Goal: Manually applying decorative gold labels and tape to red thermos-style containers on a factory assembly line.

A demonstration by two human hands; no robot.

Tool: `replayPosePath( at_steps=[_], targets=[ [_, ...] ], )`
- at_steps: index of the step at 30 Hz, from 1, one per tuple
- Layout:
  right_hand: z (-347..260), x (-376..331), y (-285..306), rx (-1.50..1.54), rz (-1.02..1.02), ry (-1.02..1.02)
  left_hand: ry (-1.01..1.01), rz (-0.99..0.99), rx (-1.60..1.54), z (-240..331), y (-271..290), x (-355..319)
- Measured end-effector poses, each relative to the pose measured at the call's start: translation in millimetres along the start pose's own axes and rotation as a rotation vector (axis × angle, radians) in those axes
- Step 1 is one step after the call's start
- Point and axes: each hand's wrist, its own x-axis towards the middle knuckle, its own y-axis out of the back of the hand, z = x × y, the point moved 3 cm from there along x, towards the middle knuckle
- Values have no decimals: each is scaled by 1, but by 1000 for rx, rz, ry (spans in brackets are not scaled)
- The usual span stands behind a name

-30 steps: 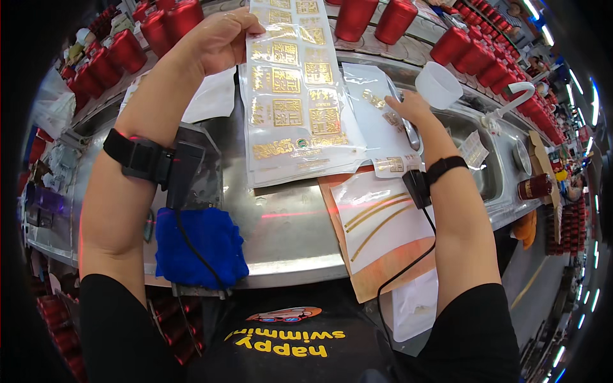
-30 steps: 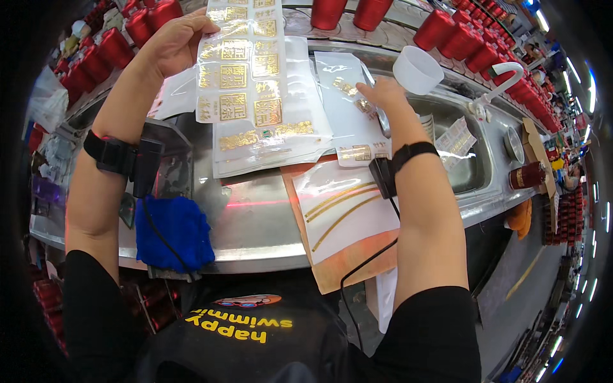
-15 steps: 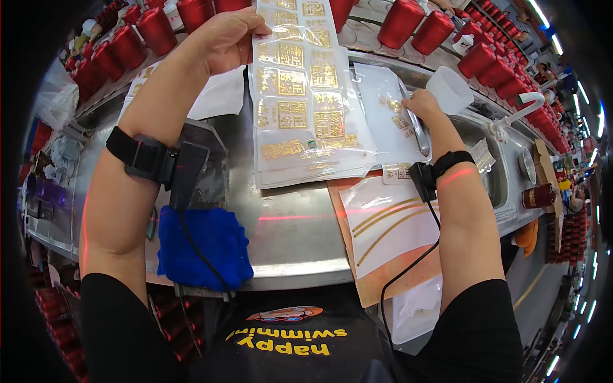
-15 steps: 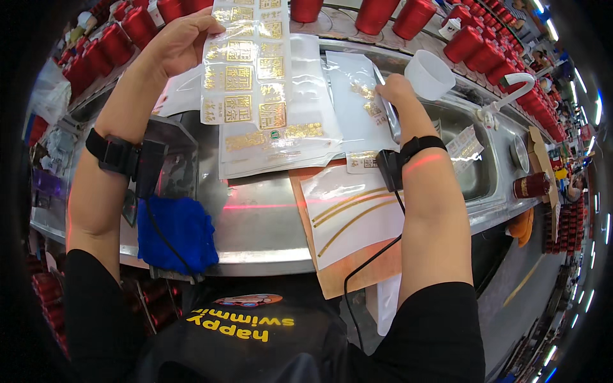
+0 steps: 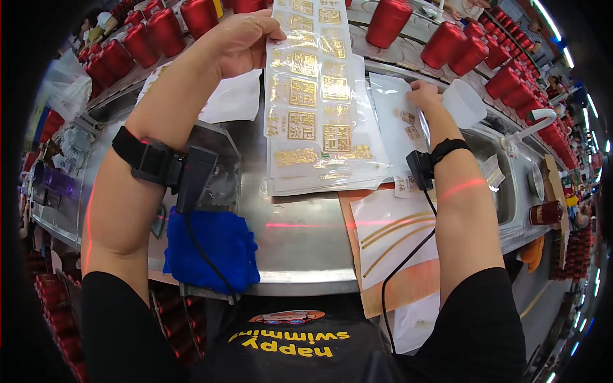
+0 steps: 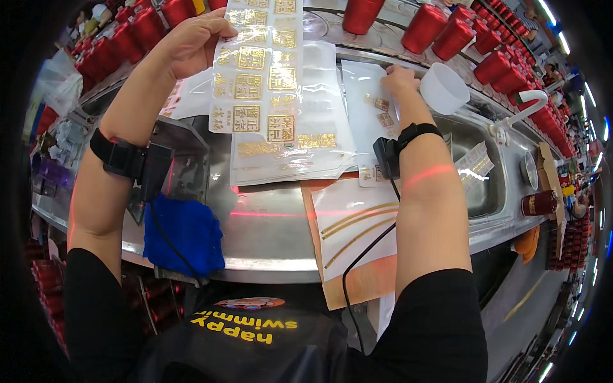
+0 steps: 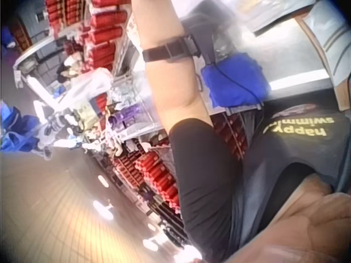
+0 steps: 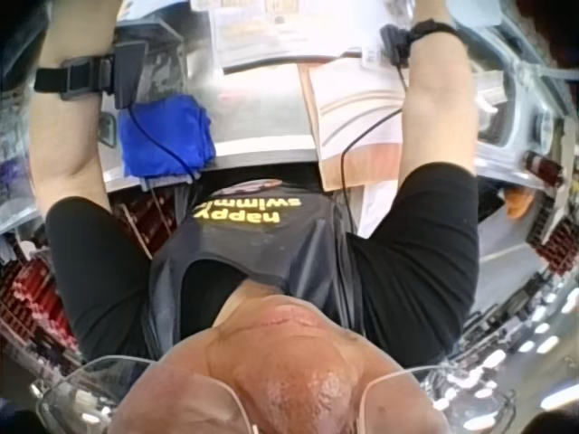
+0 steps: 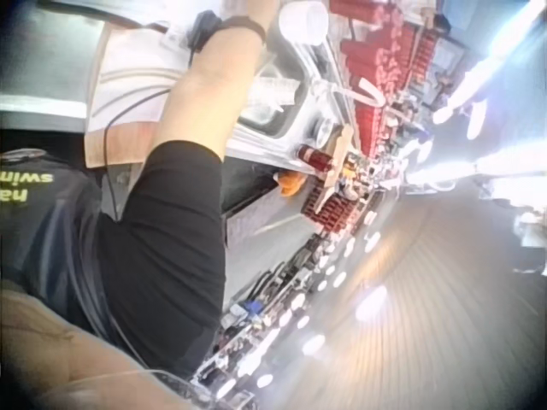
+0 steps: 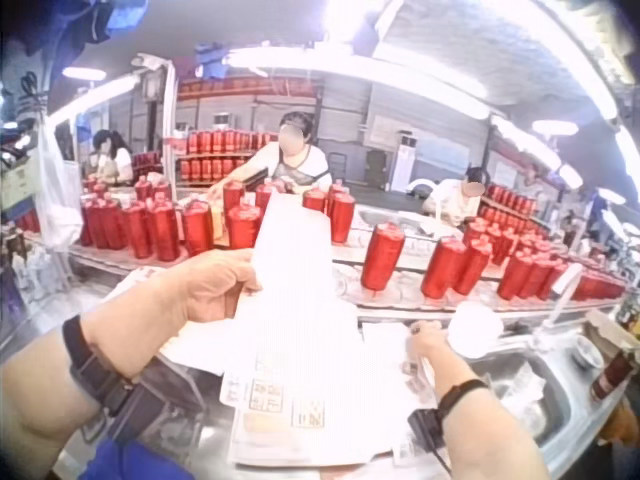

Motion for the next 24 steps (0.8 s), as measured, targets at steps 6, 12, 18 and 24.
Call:
replayPosePath(
  at_steps=[6,12,18,24],
  targets=[
    [-7,14,-6,161,-6,159,52,-111,-130,-5,12,10],
    [-5,5,-5,453,-87,308,46,-52,-120,2,4,5],
    [2,-30,26,726,-438,355,47,-52,-94,-4,11,6],
    [17,-70,58,583,-549,407,36,-61,-88,0,6,-4]
  ],
)
